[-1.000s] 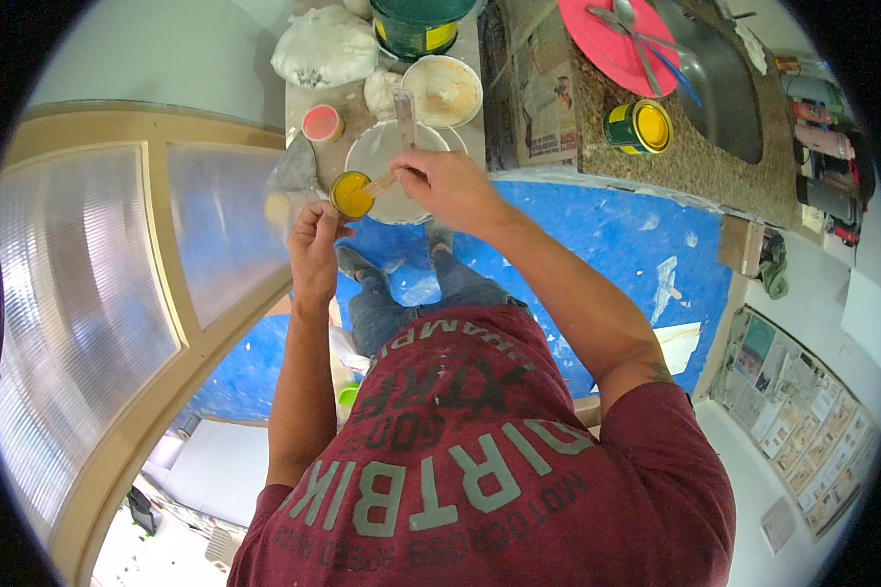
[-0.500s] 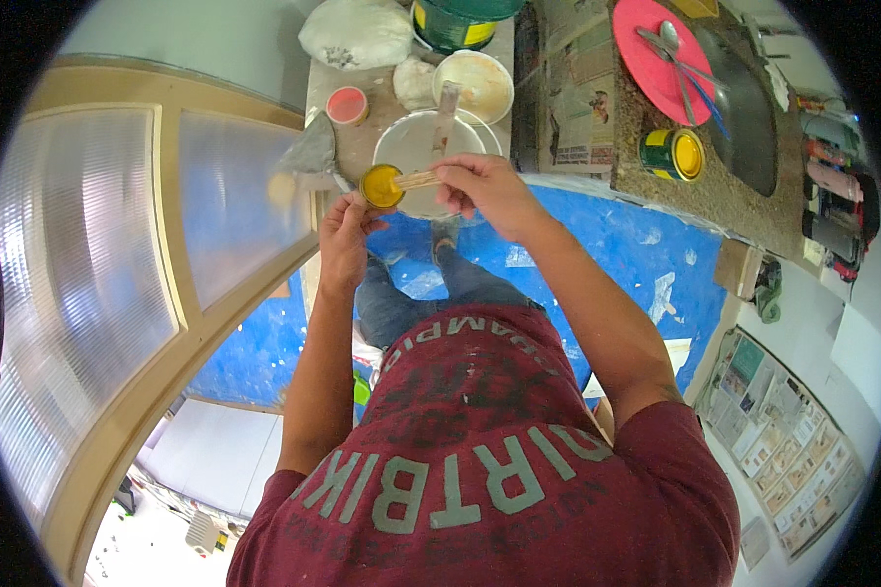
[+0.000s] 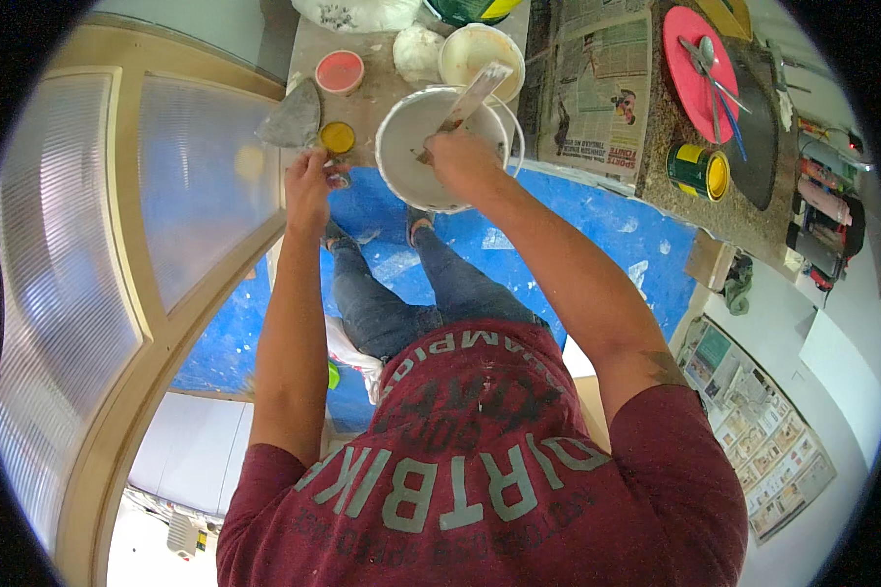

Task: The person sits on the floor and handles several paint cans, then stands to move around a cluttered room. They open a yellow paint can and use a stick to scoop yellow paint into a white bucket, stirring the mixture with the stick.

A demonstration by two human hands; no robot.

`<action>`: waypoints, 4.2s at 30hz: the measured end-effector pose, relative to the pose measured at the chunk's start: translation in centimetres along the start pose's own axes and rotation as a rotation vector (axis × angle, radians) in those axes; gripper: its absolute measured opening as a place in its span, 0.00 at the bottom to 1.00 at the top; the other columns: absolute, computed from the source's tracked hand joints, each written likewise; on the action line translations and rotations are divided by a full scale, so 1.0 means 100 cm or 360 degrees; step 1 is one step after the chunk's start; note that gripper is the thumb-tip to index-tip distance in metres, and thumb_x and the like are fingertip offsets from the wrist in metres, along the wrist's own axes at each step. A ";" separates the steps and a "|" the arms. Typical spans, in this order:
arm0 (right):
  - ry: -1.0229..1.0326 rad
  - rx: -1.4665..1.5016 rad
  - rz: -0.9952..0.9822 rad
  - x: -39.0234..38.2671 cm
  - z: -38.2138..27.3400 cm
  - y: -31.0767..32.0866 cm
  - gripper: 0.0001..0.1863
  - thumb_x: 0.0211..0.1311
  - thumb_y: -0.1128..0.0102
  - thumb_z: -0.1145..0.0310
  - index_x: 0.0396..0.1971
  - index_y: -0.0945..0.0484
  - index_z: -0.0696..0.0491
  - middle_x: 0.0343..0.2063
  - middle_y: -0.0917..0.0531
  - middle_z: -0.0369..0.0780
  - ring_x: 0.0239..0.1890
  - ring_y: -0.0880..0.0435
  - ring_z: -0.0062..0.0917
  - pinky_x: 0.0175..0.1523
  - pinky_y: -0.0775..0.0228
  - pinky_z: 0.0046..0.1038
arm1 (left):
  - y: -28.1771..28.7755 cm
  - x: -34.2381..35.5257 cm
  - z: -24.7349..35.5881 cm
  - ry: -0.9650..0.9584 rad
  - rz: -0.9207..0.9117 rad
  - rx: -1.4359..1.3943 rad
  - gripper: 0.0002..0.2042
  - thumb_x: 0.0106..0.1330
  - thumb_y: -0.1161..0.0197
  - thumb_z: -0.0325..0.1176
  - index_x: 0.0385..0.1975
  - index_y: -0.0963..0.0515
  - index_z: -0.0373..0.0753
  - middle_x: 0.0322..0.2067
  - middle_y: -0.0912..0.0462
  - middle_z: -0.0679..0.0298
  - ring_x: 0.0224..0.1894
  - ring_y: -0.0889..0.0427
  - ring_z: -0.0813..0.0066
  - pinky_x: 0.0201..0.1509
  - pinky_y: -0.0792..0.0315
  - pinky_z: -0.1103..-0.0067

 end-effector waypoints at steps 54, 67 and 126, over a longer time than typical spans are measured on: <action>-0.0909 0.2327 0.1320 -0.287 0.285 0.213 0.13 0.69 0.33 0.64 0.24 0.24 0.50 0.19 0.27 0.30 0.19 0.34 0.15 0.23 0.45 0.21 | 0.071 -0.147 -0.010 0.0195 0.0127 0.0699 0.22 0.77 0.43 0.38 0.65 0.31 0.31 0.45 0.15 0.51 0.29 0.14 0.70 0.25 0.24 0.80; -0.0500 0.1514 0.2105 -0.322 0.174 0.246 0.11 0.73 0.35 0.61 0.44 0.17 0.53 0.25 0.22 0.29 0.27 0.26 0.15 0.33 0.31 0.23 | 0.039 -0.153 -0.003 0.0091 0.0017 0.0599 0.24 0.79 0.44 0.44 0.66 0.28 0.33 0.46 0.14 0.54 0.31 0.14 0.71 0.28 0.24 0.79; 0.0378 0.0557 0.0033 -0.068 -0.048 0.089 0.16 0.62 0.33 0.56 0.43 0.13 0.51 0.34 0.12 0.53 0.39 0.11 0.48 0.49 0.21 0.42 | -0.073 -0.067 0.030 -0.0264 -0.0347 0.0104 0.26 0.76 0.37 0.41 0.69 0.28 0.34 0.33 0.18 0.64 0.31 0.19 0.81 0.35 0.15 0.77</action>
Point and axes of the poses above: each hand's wrist, its own x-axis towards the middle knuckle, its own y-axis out of the back of the hand, z = x × y, the point moved 9 cm from there along x, towards the middle knuckle
